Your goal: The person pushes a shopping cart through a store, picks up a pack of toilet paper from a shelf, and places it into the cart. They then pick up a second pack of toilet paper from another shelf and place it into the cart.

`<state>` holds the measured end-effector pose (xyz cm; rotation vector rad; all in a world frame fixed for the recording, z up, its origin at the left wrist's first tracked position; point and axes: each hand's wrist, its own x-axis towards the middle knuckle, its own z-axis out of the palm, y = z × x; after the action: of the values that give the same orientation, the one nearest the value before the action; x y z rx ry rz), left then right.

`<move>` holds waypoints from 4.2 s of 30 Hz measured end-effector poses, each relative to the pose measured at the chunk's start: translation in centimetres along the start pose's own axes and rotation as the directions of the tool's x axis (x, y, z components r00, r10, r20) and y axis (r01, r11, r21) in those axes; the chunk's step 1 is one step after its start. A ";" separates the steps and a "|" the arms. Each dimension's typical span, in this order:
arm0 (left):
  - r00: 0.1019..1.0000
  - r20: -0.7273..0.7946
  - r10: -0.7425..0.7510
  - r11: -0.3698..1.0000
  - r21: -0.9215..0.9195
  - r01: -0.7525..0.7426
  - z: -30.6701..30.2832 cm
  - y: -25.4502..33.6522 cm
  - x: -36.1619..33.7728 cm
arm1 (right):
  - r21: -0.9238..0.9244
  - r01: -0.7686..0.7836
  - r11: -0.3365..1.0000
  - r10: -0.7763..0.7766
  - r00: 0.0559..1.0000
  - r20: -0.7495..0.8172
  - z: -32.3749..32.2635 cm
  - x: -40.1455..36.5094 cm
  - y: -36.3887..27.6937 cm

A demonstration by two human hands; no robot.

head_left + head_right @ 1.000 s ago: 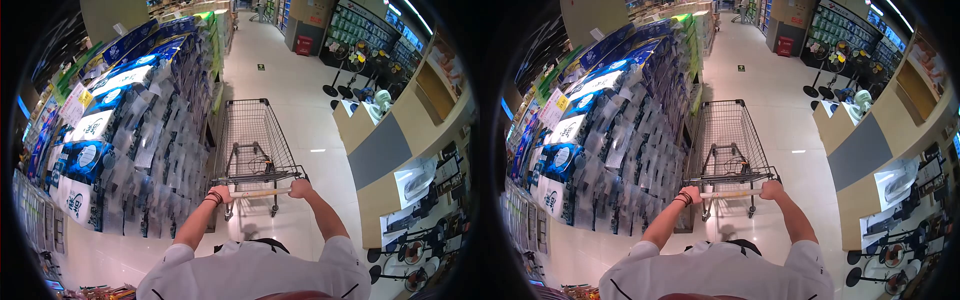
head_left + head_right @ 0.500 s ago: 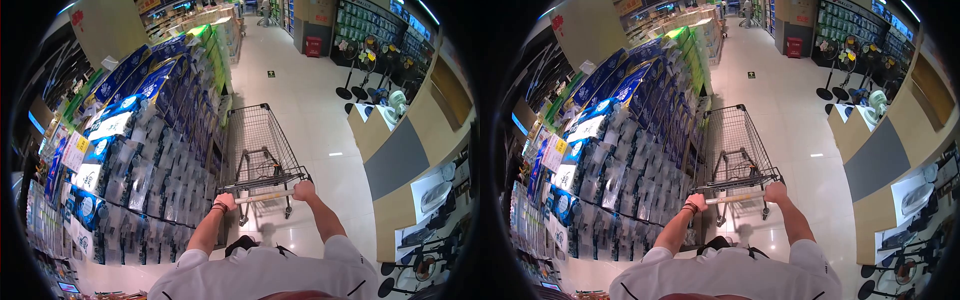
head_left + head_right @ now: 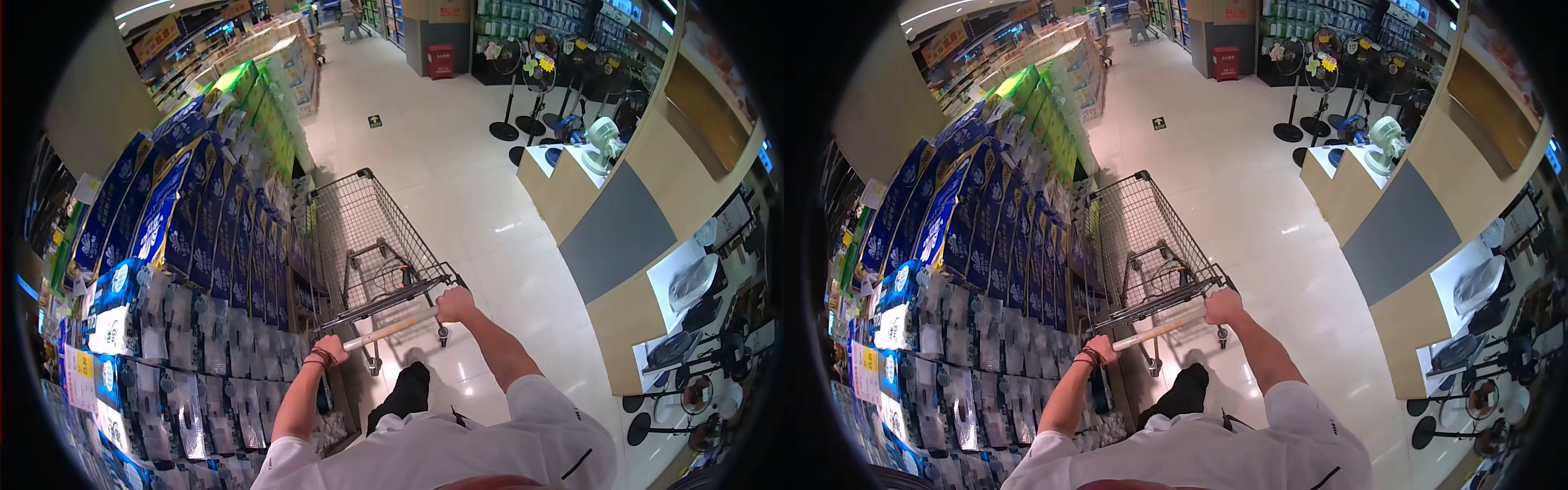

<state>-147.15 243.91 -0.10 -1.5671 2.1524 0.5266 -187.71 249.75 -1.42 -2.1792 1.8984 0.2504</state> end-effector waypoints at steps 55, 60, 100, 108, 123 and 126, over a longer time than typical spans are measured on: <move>0.975 -0.201 -0.093 0.994 0.041 0.103 -38.7 5.7 58.8 | -0.046 0.030 0.999 -0.034 0.995 -0.091 -21.0 62.1 33.7; 0.985 -0.148 -0.092 0.994 0.046 0.100 -42.6 4.9 62.3 | -0.059 0.054 0.997 -0.058 0.995 -0.079 -22.9 67.0 34.9; 0.969 -0.234 -0.074 0.996 0.021 0.081 -69.5 -8.2 102.7 | -0.050 0.041 0.998 -0.048 0.987 -0.151 -36.7 115.1 43.4; 0.980 -0.188 -0.063 0.997 0.028 0.069 -71.3 -8.2 106.4 | -0.057 0.065 0.996 -0.073 0.988 -0.136 -37.9 118.9 45.6; 0.977 -0.178 -0.121 0.993 -0.011 0.120 -78.7 -9.4 116.8 | -0.068 0.121 0.990 -0.131 0.978 -0.164 -42.2 132.2 49.8; 0.969 -0.188 -0.159 0.987 -0.026 0.157 -80.5 -10.1 119.9 | -0.072 0.128 0.989 -0.136 0.981 -0.136 -43.7 136.5 50.7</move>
<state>-179.50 102.77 1.70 -1.8427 2.1366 0.3506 -219.88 101.12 -1.84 -2.4116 1.8284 0.1375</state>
